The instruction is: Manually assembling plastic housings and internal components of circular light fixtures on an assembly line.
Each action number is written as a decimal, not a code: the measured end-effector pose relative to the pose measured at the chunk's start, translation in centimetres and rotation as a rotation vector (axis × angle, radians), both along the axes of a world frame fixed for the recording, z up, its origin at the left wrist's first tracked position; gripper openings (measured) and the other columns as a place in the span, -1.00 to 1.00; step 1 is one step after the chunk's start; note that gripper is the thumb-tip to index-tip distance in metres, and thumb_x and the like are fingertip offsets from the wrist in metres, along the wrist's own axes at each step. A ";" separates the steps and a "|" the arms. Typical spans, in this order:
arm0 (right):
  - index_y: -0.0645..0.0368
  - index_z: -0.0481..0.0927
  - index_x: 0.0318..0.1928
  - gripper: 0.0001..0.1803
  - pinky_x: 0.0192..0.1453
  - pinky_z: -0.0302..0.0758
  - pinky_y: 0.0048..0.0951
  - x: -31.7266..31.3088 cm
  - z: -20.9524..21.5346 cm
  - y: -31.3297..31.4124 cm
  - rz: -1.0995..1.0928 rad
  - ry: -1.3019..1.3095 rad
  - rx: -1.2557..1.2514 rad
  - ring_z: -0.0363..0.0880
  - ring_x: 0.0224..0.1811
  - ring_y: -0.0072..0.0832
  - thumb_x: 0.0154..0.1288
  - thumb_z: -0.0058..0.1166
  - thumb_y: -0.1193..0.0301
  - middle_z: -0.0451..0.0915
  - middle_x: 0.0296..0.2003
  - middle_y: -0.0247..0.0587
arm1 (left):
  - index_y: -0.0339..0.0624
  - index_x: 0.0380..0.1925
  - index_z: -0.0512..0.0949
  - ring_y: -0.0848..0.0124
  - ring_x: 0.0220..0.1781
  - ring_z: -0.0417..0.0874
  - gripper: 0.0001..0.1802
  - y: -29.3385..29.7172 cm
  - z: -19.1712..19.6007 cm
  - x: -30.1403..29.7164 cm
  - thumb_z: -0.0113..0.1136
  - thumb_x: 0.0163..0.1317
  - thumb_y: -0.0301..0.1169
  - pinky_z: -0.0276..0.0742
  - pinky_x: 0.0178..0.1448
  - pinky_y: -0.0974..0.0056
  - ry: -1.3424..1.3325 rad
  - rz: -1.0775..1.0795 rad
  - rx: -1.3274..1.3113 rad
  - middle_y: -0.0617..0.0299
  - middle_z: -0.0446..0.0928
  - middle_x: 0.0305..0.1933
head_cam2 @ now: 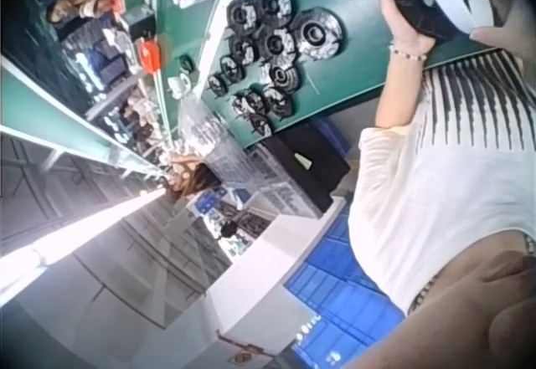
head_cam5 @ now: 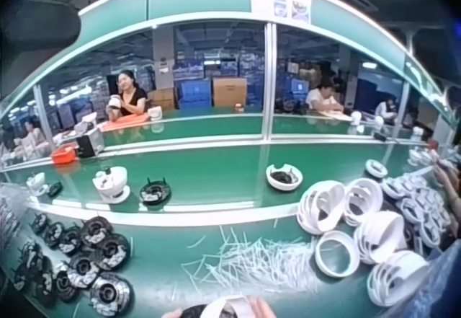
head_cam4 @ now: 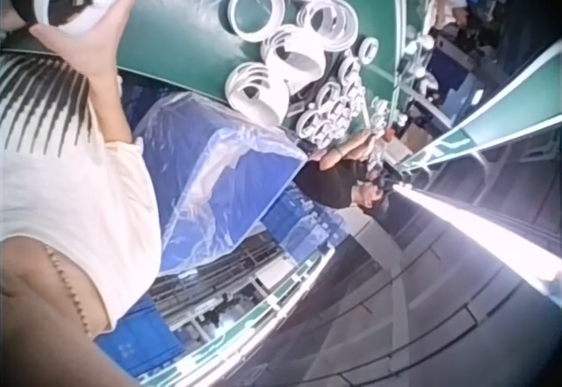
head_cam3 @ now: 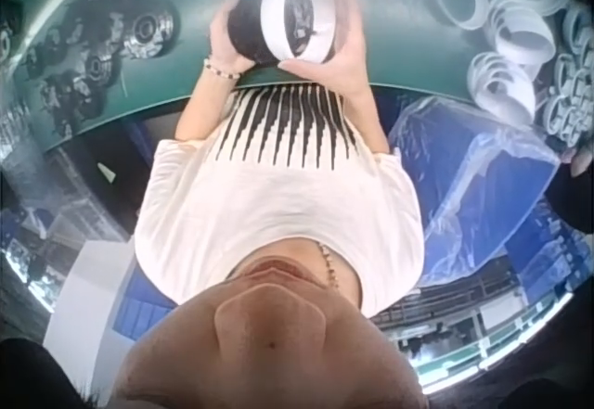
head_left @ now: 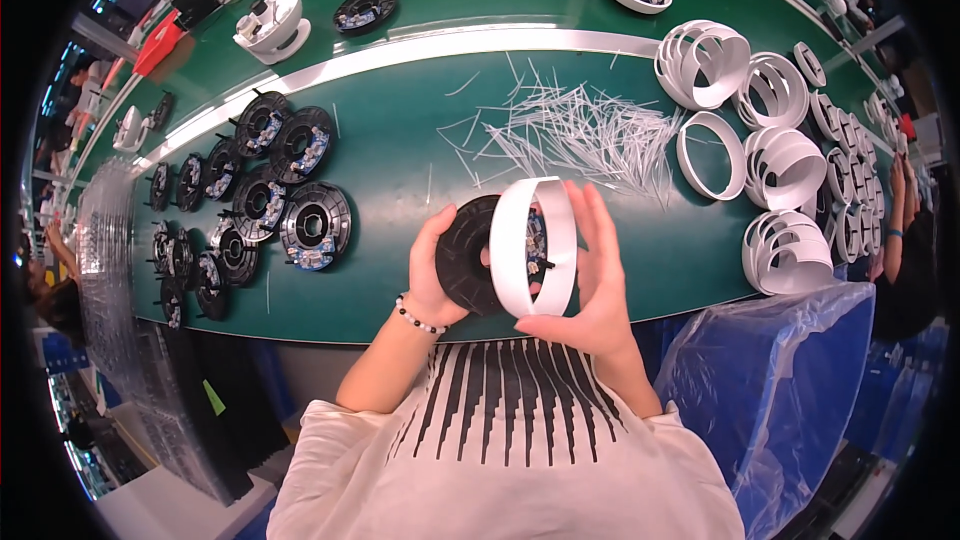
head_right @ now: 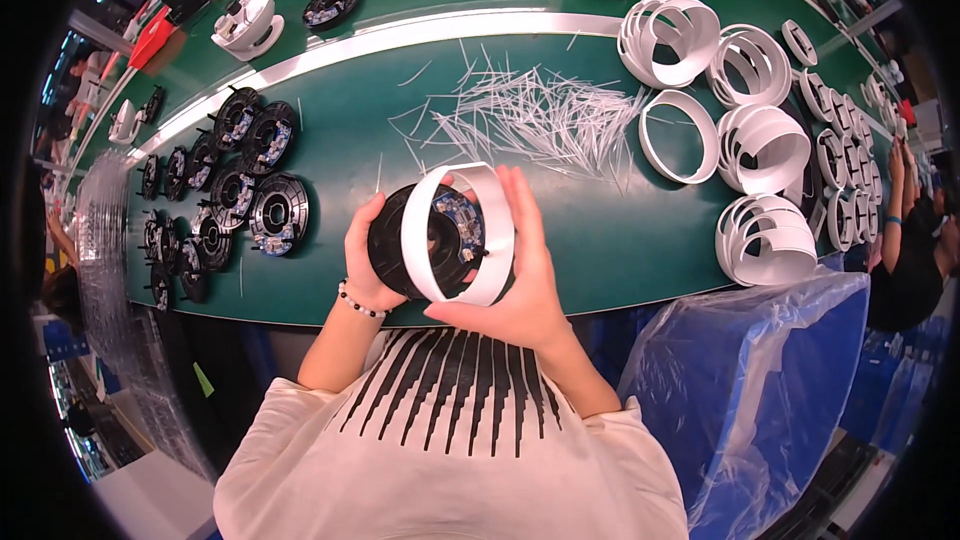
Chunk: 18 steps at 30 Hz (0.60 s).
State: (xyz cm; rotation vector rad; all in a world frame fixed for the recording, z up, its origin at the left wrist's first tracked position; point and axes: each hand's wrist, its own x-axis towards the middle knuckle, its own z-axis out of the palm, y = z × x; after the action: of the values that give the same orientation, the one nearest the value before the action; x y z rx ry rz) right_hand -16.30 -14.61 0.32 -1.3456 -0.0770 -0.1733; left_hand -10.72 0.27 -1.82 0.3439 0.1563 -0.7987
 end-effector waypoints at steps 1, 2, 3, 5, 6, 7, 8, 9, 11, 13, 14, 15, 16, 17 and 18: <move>0.34 -0.22 0.25 0.33 0.22 0.16 -0.34 0.0 0.5 0.0 -0.014 0.026 0.066 0.11 0.22 -0.31 -0.48 0.48 0.33 -0.07 0.24 0.05 | -0.32 -0.01 0.32 0.19 -0.10 0.50 -0.41 -0.2 0.0 -0.2 -0.29 0.19 -0.03 0.41 0.04 0.14 -0.017 0.028 0.029 -0.01 0.46 -0.09; 0.35 -0.22 0.25 0.33 0.24 0.13 -0.31 -0.1 0.4 -0.2 0.016 -0.002 -0.007 0.09 0.23 -0.28 -0.48 0.48 0.31 -0.08 0.24 0.04 | -0.31 -0.02 0.34 0.19 -0.10 0.50 -0.42 -0.4 0.0 -0.5 -0.29 0.19 -0.04 0.40 0.04 0.14 -0.034 0.056 0.058 -0.01 0.46 -0.09; 0.34 -0.20 0.25 0.32 0.24 0.09 -0.23 -0.3 0.1 -0.3 0.009 -0.083 -0.346 0.05 0.24 -0.18 -0.48 0.47 0.27 -0.08 0.24 0.08 | -0.30 -0.05 0.37 0.20 -0.10 0.51 -0.43 -0.4 -0.6 -0.6 -0.29 0.18 -0.04 0.40 0.04 0.16 0.018 0.087 0.116 0.01 0.47 -0.11; 0.33 -0.14 0.25 0.31 0.25 0.07 -0.29 -0.6 0.7 0.3 -0.023 -0.120 -0.644 0.04 0.24 -0.19 -0.49 0.46 0.20 -0.07 0.24 0.12 | -0.31 -0.07 0.39 0.24 -0.10 0.51 -0.43 -0.5 -0.6 -0.5 -0.31 0.18 -0.04 0.41 0.04 0.19 0.020 0.073 0.127 0.04 0.48 -0.11; 0.33 -0.14 0.25 0.31 0.25 0.07 -0.29 -0.6 0.8 0.3 -0.024 -0.119 -0.646 0.04 0.24 -0.19 -0.49 0.46 0.20 -0.07 0.24 0.12 | -0.31 -0.07 0.39 0.24 -0.10 0.51 -0.43 -0.7 -0.4 -0.5 -0.31 0.18 -0.04 0.41 0.04 0.19 0.021 0.072 0.126 0.04 0.48 -0.11; 0.34 -0.12 0.25 0.30 0.24 0.08 -0.26 -0.6 1.0 0.3 -0.036 -0.129 -0.650 0.04 0.23 -0.16 -0.49 0.46 0.19 -0.06 0.23 0.12 | -0.30 -0.07 0.38 0.25 -0.10 0.51 -0.43 -0.9 0.1 -0.5 -0.33 0.19 -0.04 0.41 0.04 0.19 0.000 0.064 0.114 0.05 0.47 -0.10; 0.35 -0.11 0.24 0.29 0.23 0.08 -0.24 -0.6 1.1 0.3 -0.048 -0.140 -0.654 0.05 0.22 -0.14 -0.48 0.46 0.18 -0.05 0.23 0.12 | -0.30 -0.06 0.38 0.25 -0.10 0.50 -0.42 -1.2 0.7 -0.5 -0.35 0.19 -0.04 0.40 0.04 0.20 -0.021 0.057 0.102 0.05 0.47 -0.09; 0.35 -0.10 0.24 0.29 0.22 0.08 -0.21 -0.5 1.0 0.6 -0.076 -0.186 -0.758 0.04 0.22 -0.10 -0.49 0.45 0.17 -0.05 0.23 0.13 | -0.30 -0.05 0.37 0.26 -0.09 0.50 -0.42 -2.1 1.3 -1.0 -0.38 0.20 -0.05 0.41 0.04 0.21 0.010 0.129 0.144 0.05 0.46 -0.08; 0.36 -0.06 0.23 0.28 0.20 0.08 -0.14 -0.3 0.5 0.6 -0.095 -0.235 -0.820 0.04 0.20 -0.02 -0.52 0.45 0.15 -0.02 0.22 0.14 | -0.30 -0.02 0.34 0.27 -0.06 0.49 -0.40 -1.8 0.2 -1.2 -0.39 0.21 -0.02 0.40 0.05 0.21 -0.018 0.113 0.121 0.05 0.44 -0.05; 0.36 -0.05 0.22 0.29 0.20 0.08 -0.14 0.2 0.4 -0.1 -0.074 -0.239 -0.821 0.05 0.20 -0.02 -0.54 0.45 0.14 -0.01 0.22 0.14 | -0.30 0.01 0.31 0.27 -0.03 0.47 -0.38 -1.8 -0.2 -1.0 -0.40 0.23 0.01 0.40 0.06 0.20 -0.049 0.088 0.094 0.04 0.42 -0.02; 0.36 -0.04 0.22 0.29 0.20 0.08 -0.14 0.4 0.4 -0.3 -0.054 -0.241 -0.822 0.05 0.20 -0.03 -0.55 0.45 0.13 0.00 0.22 0.13 | -0.30 0.04 0.29 0.26 -0.01 0.46 -0.31 -1.9 -0.2 -0.9 -0.43 0.21 0.09 0.38 0.08 0.19 -0.063 0.082 0.126 0.04 0.39 0.01; 0.36 -0.04 0.22 0.29 0.20 0.08 -0.14 0.5 0.5 -0.4 -0.053 -0.240 -0.824 0.05 0.20 -0.03 -0.55 0.45 0.13 0.00 0.22 0.13 | -0.29 0.06 0.26 0.24 0.02 0.44 -0.24 -2.0 -0.2 -1.0 -0.45 0.19 0.17 0.37 0.10 0.17 -0.073 0.077 0.156 0.04 0.37 0.03; 0.35 -0.04 0.22 0.30 0.20 0.09 -0.13 0.5 0.8 -0.5 -0.034 -0.218 -0.862 0.05 0.19 -0.02 -0.56 0.45 0.10 0.02 0.22 0.12 | -0.29 0.06 0.26 0.24 0.02 0.44 -0.24 -1.9 -0.2 -1.1 -0.45 0.19 0.17 0.37 0.10 0.17 -0.071 0.076 0.154 0.04 0.37 0.03; 0.35 -0.03 0.22 0.30 0.19 0.09 -0.13 0.5 1.0 -0.5 -0.015 -0.195 -0.900 0.06 0.19 -0.02 -0.57 0.44 0.08 0.03 0.21 0.11 | -0.29 0.08 0.23 0.23 0.05 0.42 -0.17 -1.7 -0.1 -1.0 -0.47 0.14 0.25 0.34 0.12 0.16 -0.064 0.046 0.113 0.03 0.35 0.05; 0.35 -0.03 0.22 0.30 0.19 0.09 -0.13 0.6 1.0 -0.7 -0.015 -0.196 -0.901 0.06 0.19 -0.02 -0.57 0.44 0.08 0.03 0.21 0.11 | -0.29 0.10 0.21 0.21 0.07 0.40 -0.09 -1.6 -0.1 -0.8 -0.50 0.09 0.32 0.32 0.14 0.14 -0.061 0.016 0.072 0.03 0.33 0.08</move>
State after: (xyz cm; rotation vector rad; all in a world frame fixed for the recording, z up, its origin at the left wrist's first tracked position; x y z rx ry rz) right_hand -15.67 -15.32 1.35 -2.2241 -0.3400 -0.3020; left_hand -11.52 -1.28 -1.90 0.4344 0.1310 -0.7671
